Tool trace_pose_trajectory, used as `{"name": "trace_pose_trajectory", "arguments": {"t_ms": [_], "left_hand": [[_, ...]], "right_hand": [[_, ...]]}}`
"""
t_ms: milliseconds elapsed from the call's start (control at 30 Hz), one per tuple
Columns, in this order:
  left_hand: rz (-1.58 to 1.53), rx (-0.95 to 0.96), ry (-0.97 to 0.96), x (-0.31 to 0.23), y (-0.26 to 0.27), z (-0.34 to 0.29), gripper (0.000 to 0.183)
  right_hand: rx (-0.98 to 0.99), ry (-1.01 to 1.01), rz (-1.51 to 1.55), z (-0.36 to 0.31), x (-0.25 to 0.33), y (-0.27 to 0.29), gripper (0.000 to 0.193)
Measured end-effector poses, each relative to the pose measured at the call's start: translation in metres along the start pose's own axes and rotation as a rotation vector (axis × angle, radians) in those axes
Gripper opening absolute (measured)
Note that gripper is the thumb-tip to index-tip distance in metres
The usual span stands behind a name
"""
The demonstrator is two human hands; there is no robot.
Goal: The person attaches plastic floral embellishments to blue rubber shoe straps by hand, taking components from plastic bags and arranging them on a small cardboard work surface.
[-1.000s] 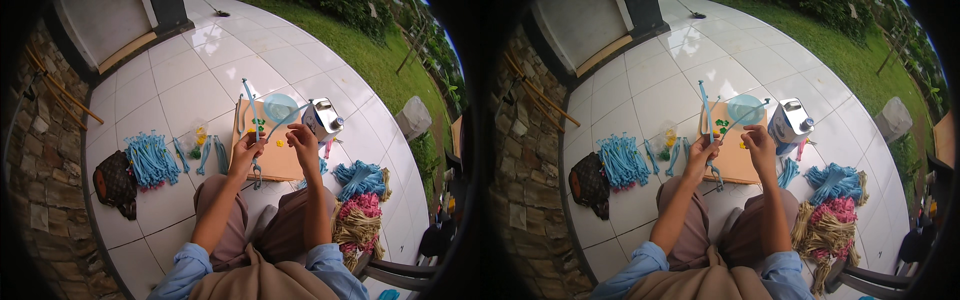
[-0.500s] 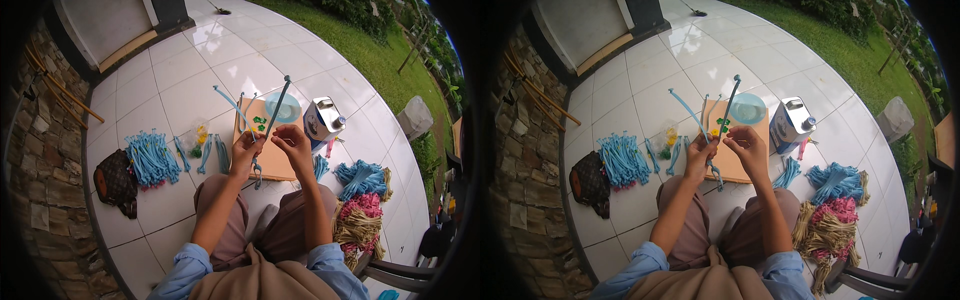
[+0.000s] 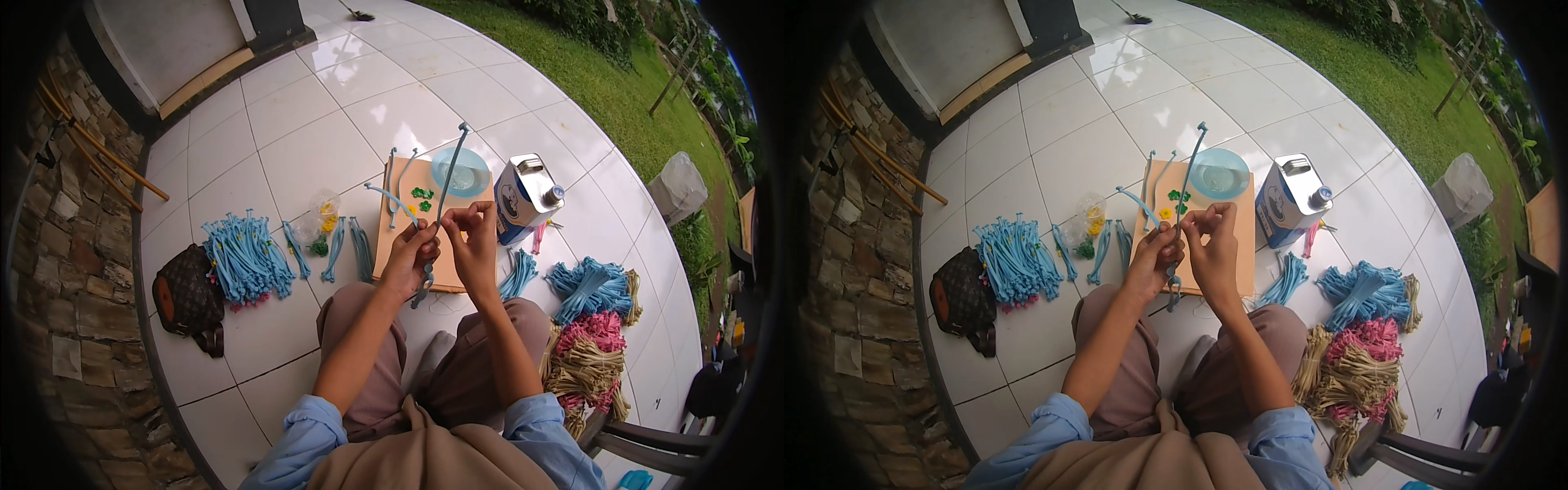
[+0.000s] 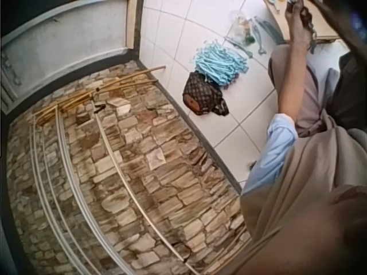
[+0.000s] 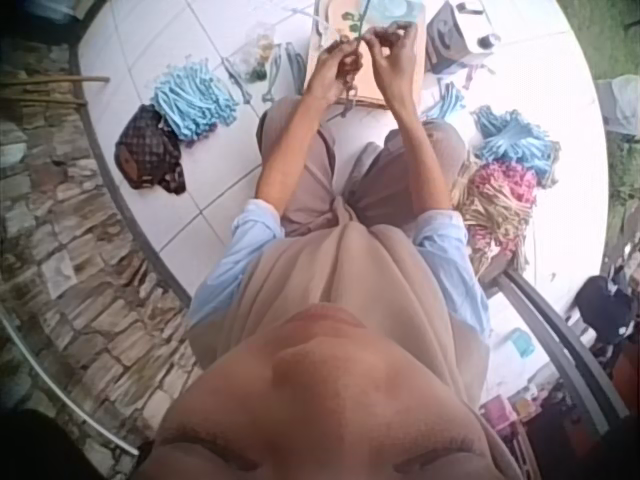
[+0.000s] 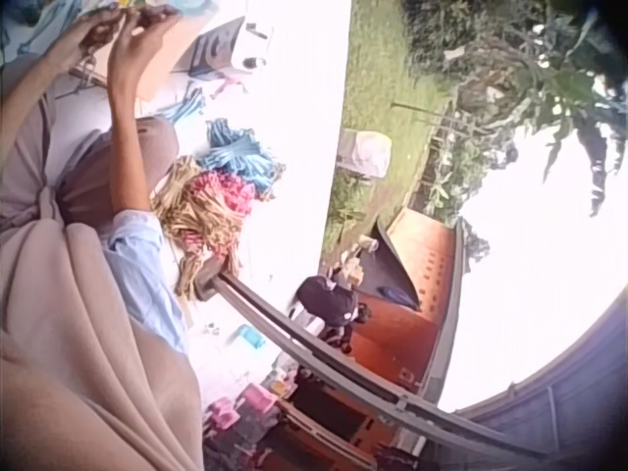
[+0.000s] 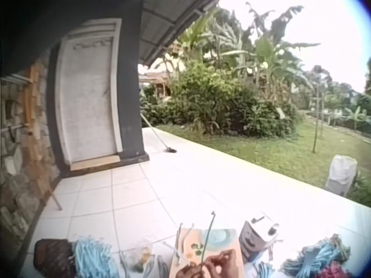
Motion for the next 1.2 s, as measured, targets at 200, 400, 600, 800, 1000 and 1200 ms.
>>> {"name": "trace_pose_trajectory", "arguments": {"t_ms": [200,400,600,800,1000,1200], "left_hand": [[-0.117,-0.003,0.275,-0.006,-0.003,-0.007,0.011],[-0.139,-0.018,0.35,-0.006,-0.001,-0.006,0.011],[-0.307,0.117,0.486,-0.006,0.003,0.0,0.01],[-0.264,0.056,0.422,-0.008,0.003,-0.001,0.015],[0.076,0.08,0.107,-0.019,0.005,-0.005,0.019],[0.432,0.008,-0.215,-0.05,0.008,-0.011,0.04]], "right_hand": [[-0.028,-0.038,-0.003,-0.007,0.021,-0.007,0.028],[0.014,-0.025,0.002,-0.007,0.02,-0.006,0.022],[-0.12,0.221,-0.065,0.006,0.006,-0.002,0.02],[-0.051,0.041,0.117,0.011,0.0,0.007,0.024],[-0.026,0.056,-0.184,0.021,0.007,0.028,0.024],[-0.131,0.041,-0.291,0.032,-0.002,0.045,0.014]]}}
Point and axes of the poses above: each hand's wrist, its own z-axis towards the middle knuckle, its own y-axis out of the back of the hand, x = y × z, the point moved 1 cm from there along z, towards the middle knuckle, and after that the axes turned 15 degrees about -x, right-handed, at the moved point
